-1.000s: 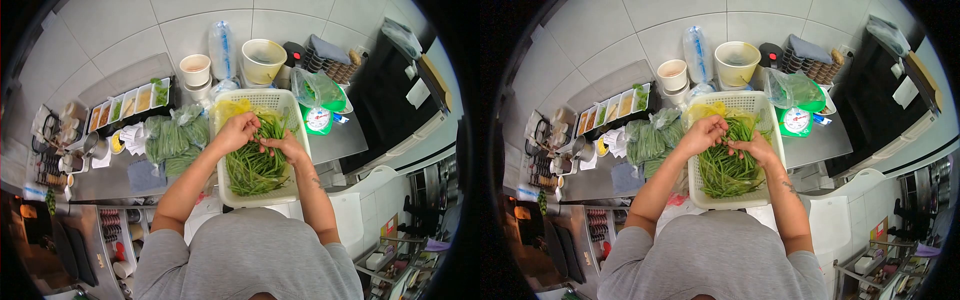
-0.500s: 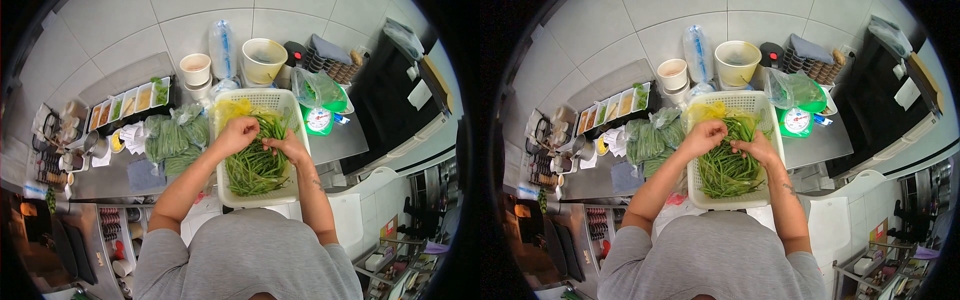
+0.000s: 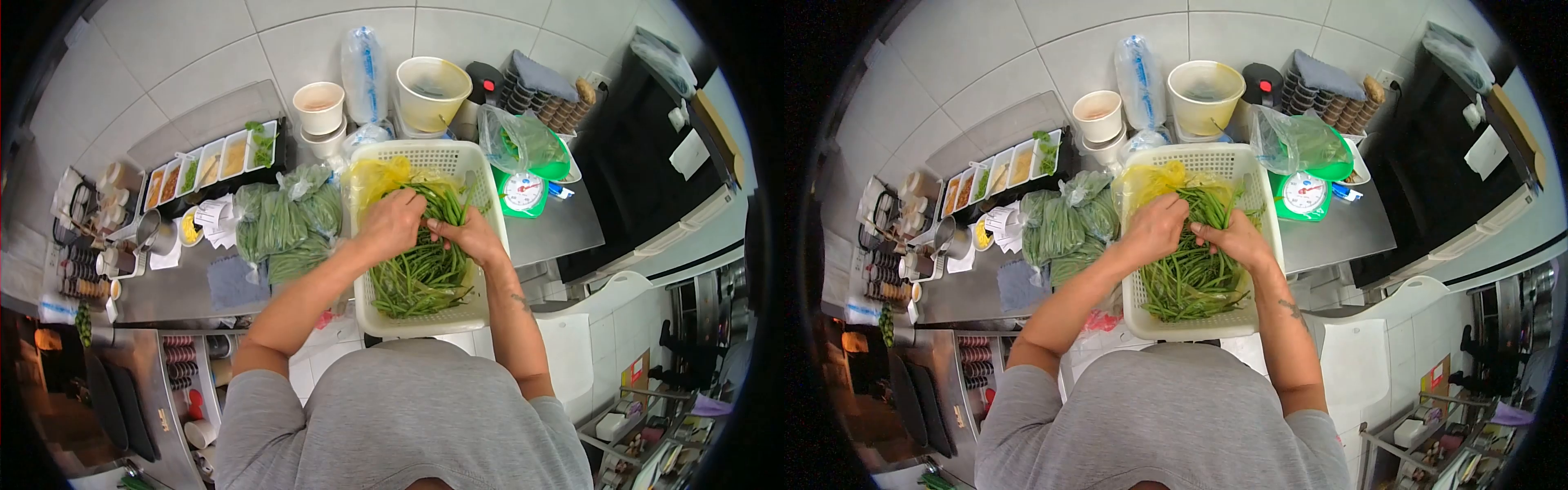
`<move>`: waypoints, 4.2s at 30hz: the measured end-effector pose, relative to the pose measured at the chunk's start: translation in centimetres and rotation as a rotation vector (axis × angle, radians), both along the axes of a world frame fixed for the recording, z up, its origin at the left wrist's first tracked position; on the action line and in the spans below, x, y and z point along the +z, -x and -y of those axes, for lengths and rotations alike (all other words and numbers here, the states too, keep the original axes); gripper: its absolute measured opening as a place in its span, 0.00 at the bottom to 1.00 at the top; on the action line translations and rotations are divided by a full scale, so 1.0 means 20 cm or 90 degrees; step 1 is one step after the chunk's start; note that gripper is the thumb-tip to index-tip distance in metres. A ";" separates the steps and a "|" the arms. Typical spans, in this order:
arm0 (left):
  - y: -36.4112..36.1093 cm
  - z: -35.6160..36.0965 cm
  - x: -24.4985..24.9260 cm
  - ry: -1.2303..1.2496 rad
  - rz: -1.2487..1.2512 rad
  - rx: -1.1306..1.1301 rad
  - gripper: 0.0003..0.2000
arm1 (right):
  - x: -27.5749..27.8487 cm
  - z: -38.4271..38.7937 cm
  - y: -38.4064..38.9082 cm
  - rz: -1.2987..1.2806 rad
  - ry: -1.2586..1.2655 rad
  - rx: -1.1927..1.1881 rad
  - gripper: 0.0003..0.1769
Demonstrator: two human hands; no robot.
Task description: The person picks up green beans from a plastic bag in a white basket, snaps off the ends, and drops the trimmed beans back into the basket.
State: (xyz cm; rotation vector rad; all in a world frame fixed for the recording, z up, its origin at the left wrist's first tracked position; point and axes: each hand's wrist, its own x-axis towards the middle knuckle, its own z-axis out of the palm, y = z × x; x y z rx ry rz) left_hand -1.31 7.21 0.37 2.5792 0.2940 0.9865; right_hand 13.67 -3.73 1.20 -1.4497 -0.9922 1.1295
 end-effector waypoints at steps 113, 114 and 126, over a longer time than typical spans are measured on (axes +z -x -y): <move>0.09 -0.03 0.02 0.017 -0.146 -0.014 0.08 | 0.01 0.01 0.00 0.005 0.042 0.005 0.10; 0.08 -0.02 0.00 0.007 -0.112 0.016 0.07 | 0.01 0.01 0.00 0.004 0.037 0.013 0.10; 0.01 -0.01 0.03 0.104 0.162 0.118 0.06 | 0.00 0.01 0.00 -0.198 -0.011 0.015 0.19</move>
